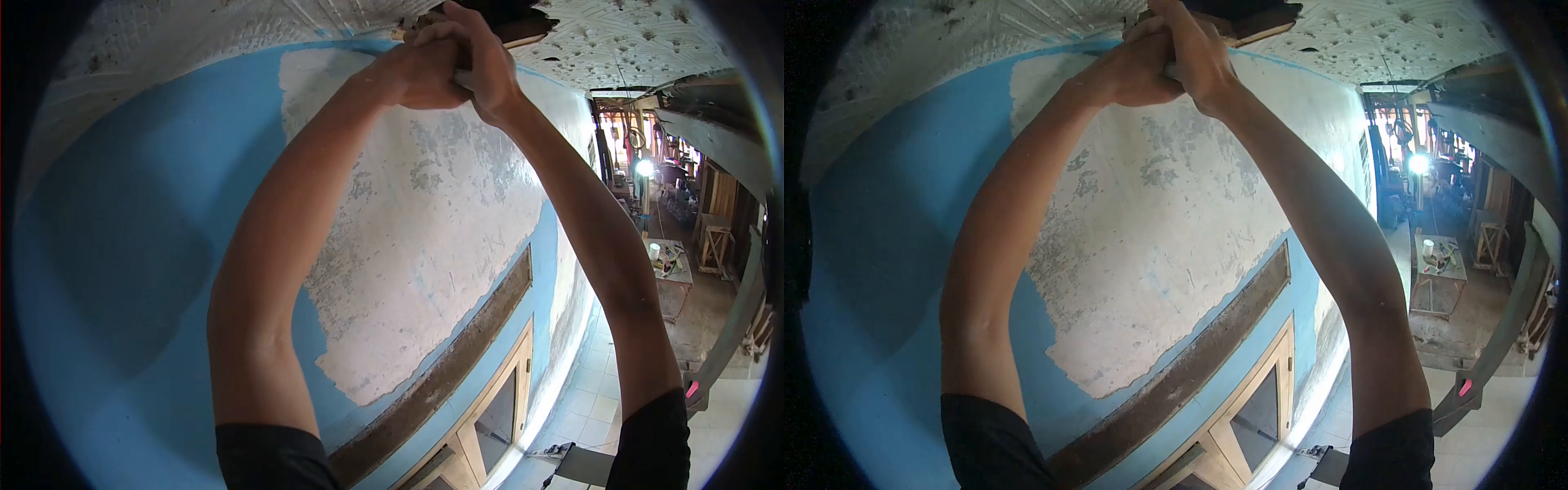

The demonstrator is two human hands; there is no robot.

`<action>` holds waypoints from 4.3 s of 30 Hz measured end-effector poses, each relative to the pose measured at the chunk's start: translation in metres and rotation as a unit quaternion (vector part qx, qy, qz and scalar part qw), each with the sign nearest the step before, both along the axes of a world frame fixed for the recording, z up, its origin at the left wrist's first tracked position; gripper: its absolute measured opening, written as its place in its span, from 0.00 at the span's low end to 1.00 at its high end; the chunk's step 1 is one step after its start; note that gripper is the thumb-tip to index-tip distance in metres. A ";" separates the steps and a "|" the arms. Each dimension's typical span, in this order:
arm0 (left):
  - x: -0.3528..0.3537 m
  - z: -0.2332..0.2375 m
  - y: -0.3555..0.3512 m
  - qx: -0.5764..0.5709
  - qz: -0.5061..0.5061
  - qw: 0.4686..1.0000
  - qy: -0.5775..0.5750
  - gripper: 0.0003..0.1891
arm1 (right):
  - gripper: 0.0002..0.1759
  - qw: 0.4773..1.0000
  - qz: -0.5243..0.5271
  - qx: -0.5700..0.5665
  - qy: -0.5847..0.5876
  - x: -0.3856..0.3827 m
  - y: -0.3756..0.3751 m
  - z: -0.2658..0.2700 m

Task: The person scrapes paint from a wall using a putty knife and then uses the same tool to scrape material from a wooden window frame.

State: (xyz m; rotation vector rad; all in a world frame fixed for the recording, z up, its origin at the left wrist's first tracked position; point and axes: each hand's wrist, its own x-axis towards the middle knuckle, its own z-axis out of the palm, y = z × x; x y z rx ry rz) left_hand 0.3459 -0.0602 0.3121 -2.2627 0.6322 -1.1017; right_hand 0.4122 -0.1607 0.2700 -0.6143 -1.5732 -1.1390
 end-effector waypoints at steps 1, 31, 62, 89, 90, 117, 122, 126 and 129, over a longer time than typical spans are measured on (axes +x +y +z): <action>-0.003 0.001 -0.003 -0.017 -0.010 1.000 0.006 0.21 | 0.28 1.000 0.006 -0.011 0.008 0.000 0.000 0.001; 0.024 -0.008 0.009 0.034 0.030 0.999 -0.018 0.20 | 0.27 0.951 0.134 -0.109 0.258 0.003 0.007 -0.019; 0.041 -0.003 -0.016 0.010 0.023 1.000 -0.006 0.18 | 0.27 0.950 0.142 -0.077 0.269 0.027 -0.013 -0.011; -0.011 -0.143 -0.009 0.134 0.044 0.975 0.170 0.13 | 0.20 0.976 -0.089 -0.105 0.168 -0.040 -0.026 -0.177; -0.009 -0.127 -0.002 0.167 0.023 0.976 0.136 0.14 | 0.20 0.979 -0.113 -0.088 0.146 -0.045 -0.025 -0.162; -0.007 0.006 0.004 0.214 0.073 0.974 -0.022 0.12 | 0.27 0.965 -0.021 -0.023 0.260 -0.018 0.017 -0.017; 0.004 0.004 0.002 0.173 0.078 0.982 0.006 0.13 | 0.30 0.964 0.016 -0.045 0.262 -0.020 0.009 -0.020; 0.005 0.001 0.001 0.177 0.082 0.981 -0.001 0.15 | 0.32 0.972 -0.011 -0.030 0.232 -0.013 0.012 -0.018; 0.014 0.004 0.000 0.141 0.051 0.988 0.026 0.16 | 0.32 0.956 0.055 -0.047 0.285 -0.015 0.005 -0.015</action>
